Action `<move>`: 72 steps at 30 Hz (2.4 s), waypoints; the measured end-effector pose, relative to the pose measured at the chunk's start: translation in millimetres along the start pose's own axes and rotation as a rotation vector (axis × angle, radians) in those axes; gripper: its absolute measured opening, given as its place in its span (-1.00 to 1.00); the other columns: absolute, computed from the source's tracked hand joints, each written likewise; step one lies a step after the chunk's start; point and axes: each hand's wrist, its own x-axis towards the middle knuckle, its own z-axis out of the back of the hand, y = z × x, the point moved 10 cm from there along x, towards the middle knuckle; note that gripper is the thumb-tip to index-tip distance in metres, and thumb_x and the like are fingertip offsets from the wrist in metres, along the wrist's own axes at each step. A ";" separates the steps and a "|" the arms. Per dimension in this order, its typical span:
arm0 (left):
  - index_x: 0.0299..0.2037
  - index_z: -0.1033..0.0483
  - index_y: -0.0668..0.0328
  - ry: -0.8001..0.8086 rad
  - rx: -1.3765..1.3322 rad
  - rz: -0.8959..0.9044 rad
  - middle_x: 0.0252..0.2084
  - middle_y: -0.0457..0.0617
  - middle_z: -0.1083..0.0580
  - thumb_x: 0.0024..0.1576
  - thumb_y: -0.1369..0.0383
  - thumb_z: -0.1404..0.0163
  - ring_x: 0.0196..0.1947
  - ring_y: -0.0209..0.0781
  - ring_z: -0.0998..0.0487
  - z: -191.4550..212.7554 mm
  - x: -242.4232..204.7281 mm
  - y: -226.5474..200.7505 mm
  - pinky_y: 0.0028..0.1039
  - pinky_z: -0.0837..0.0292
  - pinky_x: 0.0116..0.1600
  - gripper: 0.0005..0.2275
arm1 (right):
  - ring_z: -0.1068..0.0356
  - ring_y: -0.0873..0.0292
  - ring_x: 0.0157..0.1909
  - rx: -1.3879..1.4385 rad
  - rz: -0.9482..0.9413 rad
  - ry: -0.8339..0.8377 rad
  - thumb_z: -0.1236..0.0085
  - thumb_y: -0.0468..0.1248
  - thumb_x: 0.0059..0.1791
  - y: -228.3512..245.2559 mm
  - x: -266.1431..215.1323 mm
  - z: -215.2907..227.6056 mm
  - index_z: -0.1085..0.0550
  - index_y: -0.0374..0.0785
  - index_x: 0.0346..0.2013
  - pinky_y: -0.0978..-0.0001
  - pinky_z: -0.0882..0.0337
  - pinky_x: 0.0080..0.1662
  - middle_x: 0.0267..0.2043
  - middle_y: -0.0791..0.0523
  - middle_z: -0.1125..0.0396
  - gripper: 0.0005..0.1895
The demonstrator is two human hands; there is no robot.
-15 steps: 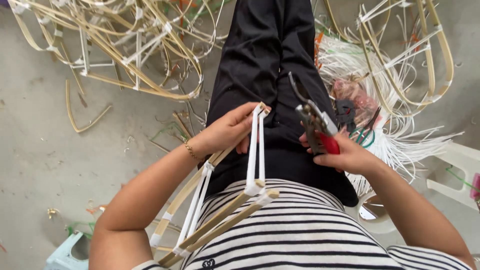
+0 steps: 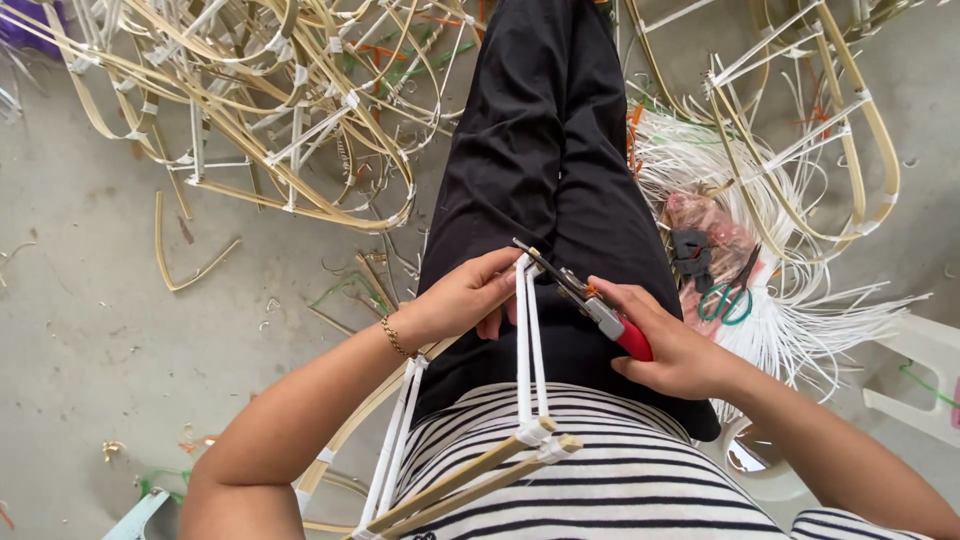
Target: Assembling and securing components of bamboo furniture frames using plastic ties and shears.
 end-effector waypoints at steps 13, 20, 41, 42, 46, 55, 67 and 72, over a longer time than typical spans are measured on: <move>0.26 -0.35 0.15 0.038 -0.175 -0.046 -0.58 -0.17 -0.33 0.39 0.27 0.24 -0.73 -0.49 -0.17 -2.1 26.3 35.0 -0.66 -0.08 -0.63 -0.70 | -0.38 -0.04 0.23 -0.016 -0.042 -0.185 -0.29 -0.22 -0.20 -54.7 17.9 -5.7 -0.24 -0.24 0.30 0.21 -0.31 0.21 0.21 -0.06 -0.36 -0.21; 0.25 -0.34 0.13 0.020 -0.189 -0.030 -0.60 -0.18 -0.29 0.38 0.28 0.23 -0.75 -0.49 -0.14 6.0 31.0 35.2 -0.65 -0.05 -0.65 -0.71 | -0.48 -0.15 0.04 -0.154 0.066 -0.310 -0.23 -0.27 -0.22 -42.3 28.4 8.7 -0.35 -0.24 0.19 0.14 -0.45 0.06 0.04 -0.06 -0.45 -0.33; 0.22 -0.34 0.12 0.122 -0.204 0.032 -0.58 -0.19 -0.30 0.39 0.29 0.27 -0.74 -0.46 -0.21 -41.0 37.4 39.2 -0.64 -0.13 -0.64 -0.73 | -0.45 0.09 0.06 0.195 -0.283 -0.232 -0.29 -0.21 -0.21 -93.6 -25.8 -17.3 -0.35 -0.10 0.25 0.31 -0.38 0.13 -0.01 0.02 -0.46 -0.29; 0.21 -0.34 0.11 0.099 -0.230 0.054 -0.60 -0.18 -0.30 0.39 0.27 0.28 -0.76 -0.46 -0.20 -37.4 36.3 45.9 -0.64 -0.11 -0.66 -0.72 | -0.48 0.12 0.00 0.118 -0.263 -0.254 -0.28 -0.21 -0.22 -88.2 -21.0 -13.3 -0.38 -0.13 0.21 0.33 -0.40 0.10 -0.04 0.03 -0.49 -0.32; 0.21 -0.34 0.21 0.098 -0.269 0.051 -0.59 -0.18 -0.29 0.42 0.28 0.25 -0.72 -0.48 -0.20 -25.5 33.3 60.8 -0.66 -0.12 -0.63 -0.73 | -0.54 0.09 -0.15 -0.008 -0.166 -0.310 -0.28 -0.22 -0.25 -80.9 -3.2 -9.2 -0.46 -0.21 0.12 0.32 -0.45 0.00 -0.15 -0.01 -0.53 -0.38; 0.22 -0.35 0.10 0.103 -0.232 0.056 -0.59 -0.19 -0.32 0.39 0.26 0.26 -0.73 -0.50 -0.19 -23.6 33.1 56.2 -0.65 -0.10 -0.64 -0.73 | -0.56 -0.03 -0.20 -0.068 -0.069 -0.386 -0.27 -0.18 -0.20 -82.4 -1.9 -9.7 -0.47 -0.22 0.10 0.25 -0.48 -0.07 -0.19 -0.05 -0.53 -0.42; 0.22 -0.40 0.08 -0.801 0.738 -0.690 -0.27 0.16 -0.54 0.42 0.38 0.15 -0.36 0.10 -0.56 146.4 -53.4 -158.9 -0.24 -0.44 -0.27 -0.79 | -0.42 0.20 -0.32 0.854 -0.037 -0.429 -0.20 -0.25 -0.16 -116.6 36.2 12.6 -0.43 -0.22 0.14 0.31 -0.46 -0.22 -0.21 0.10 -0.42 -0.45; 0.32 -0.33 0.15 -0.795 0.824 -0.856 -0.05 0.27 -0.55 0.41 0.37 0.17 -0.07 0.28 -0.58 86.3 -96.6 -204.4 -0.20 -0.47 -0.02 -0.70 | -0.41 0.15 -0.16 1.098 0.414 -0.464 -0.17 -0.26 -0.02 1.3 54.3 65.1 -0.25 -0.26 0.23 0.23 -0.46 -0.08 -0.03 0.05 -0.41 -0.45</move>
